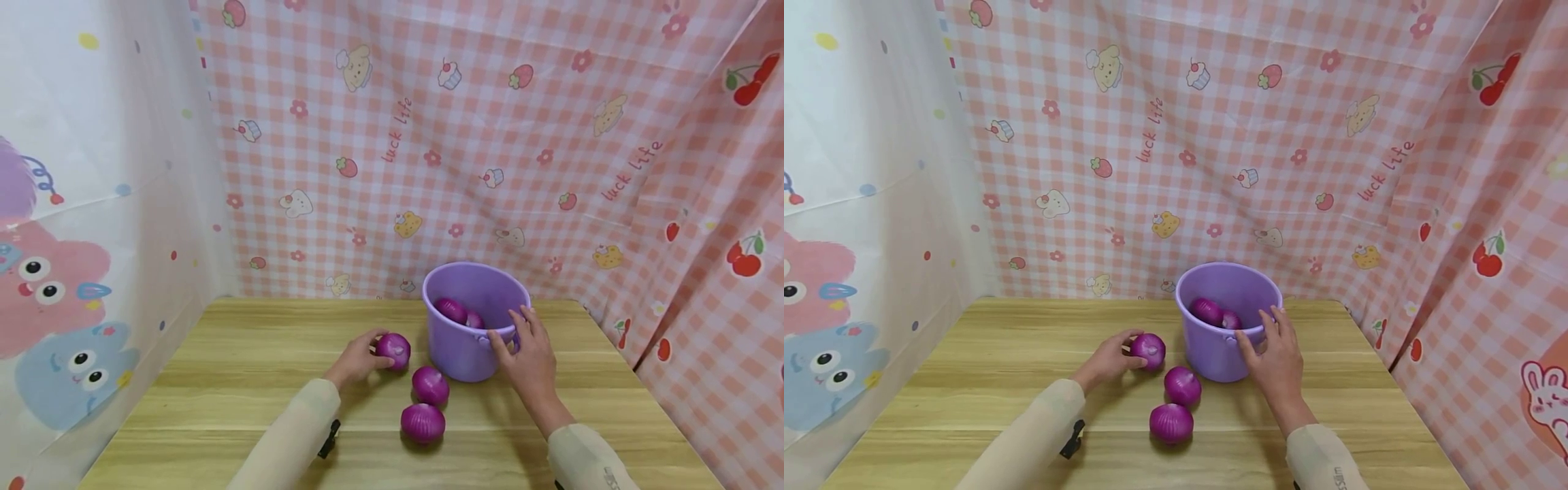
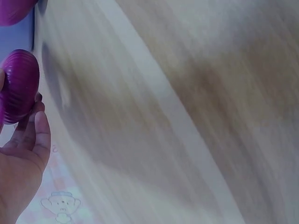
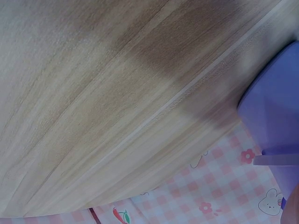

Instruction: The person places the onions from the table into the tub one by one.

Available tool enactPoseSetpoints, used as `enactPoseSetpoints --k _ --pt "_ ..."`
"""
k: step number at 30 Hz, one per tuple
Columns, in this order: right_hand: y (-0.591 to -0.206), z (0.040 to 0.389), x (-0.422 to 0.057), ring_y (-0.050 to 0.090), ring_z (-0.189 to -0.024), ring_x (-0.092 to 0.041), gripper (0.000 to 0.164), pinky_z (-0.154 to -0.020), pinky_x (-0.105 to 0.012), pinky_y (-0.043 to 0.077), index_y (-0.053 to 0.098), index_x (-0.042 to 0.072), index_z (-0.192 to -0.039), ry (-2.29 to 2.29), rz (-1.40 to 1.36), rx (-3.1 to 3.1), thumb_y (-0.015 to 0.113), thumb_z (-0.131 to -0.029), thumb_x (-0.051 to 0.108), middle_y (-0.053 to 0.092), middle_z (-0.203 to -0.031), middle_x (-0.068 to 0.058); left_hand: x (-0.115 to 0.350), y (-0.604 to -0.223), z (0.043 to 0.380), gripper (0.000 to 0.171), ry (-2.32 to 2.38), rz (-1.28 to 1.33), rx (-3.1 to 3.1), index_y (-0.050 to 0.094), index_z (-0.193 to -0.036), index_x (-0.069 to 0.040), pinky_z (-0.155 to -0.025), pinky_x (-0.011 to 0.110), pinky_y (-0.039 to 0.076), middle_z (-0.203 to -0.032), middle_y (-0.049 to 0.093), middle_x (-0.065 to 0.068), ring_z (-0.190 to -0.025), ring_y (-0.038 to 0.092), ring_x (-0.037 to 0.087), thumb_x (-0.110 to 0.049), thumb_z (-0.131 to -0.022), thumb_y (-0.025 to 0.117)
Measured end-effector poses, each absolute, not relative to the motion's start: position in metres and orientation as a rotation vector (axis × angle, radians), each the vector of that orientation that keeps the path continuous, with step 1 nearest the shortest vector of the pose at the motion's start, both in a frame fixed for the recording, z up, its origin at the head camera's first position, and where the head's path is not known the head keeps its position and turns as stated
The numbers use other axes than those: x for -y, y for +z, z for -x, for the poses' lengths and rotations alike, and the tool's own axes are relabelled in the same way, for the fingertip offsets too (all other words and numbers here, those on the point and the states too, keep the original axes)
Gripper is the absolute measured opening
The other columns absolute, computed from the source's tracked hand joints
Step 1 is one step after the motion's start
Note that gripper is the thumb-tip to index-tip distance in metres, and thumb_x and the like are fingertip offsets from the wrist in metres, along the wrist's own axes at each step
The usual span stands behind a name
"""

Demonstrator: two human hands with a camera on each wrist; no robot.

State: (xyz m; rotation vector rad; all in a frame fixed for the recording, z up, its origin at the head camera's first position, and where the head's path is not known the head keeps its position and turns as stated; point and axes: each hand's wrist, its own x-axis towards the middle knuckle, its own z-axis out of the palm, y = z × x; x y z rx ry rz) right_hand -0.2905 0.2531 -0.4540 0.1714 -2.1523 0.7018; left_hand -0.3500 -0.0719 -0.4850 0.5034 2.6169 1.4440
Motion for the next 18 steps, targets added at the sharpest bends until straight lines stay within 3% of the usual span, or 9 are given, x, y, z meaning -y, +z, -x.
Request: enactPoseSetpoints --k 18 --pt "-0.455 0.291 -0.253 0.042 -0.133 -0.044 0.057 -0.098 -0.063 0.042 0.061 -0.003 -0.128 0.697 -0.177 2.146 0.074 -0.084 0.032 0.052 -0.138 -0.024 0.095 -0.467 0.350 0.060 1.526 -0.415 -2.624 0.051 -0.141 -0.008 -0.093 0.047 0.051 -0.123 0.060 0.018 -0.110 0.059 0.031 -0.012 -0.087 0.076"
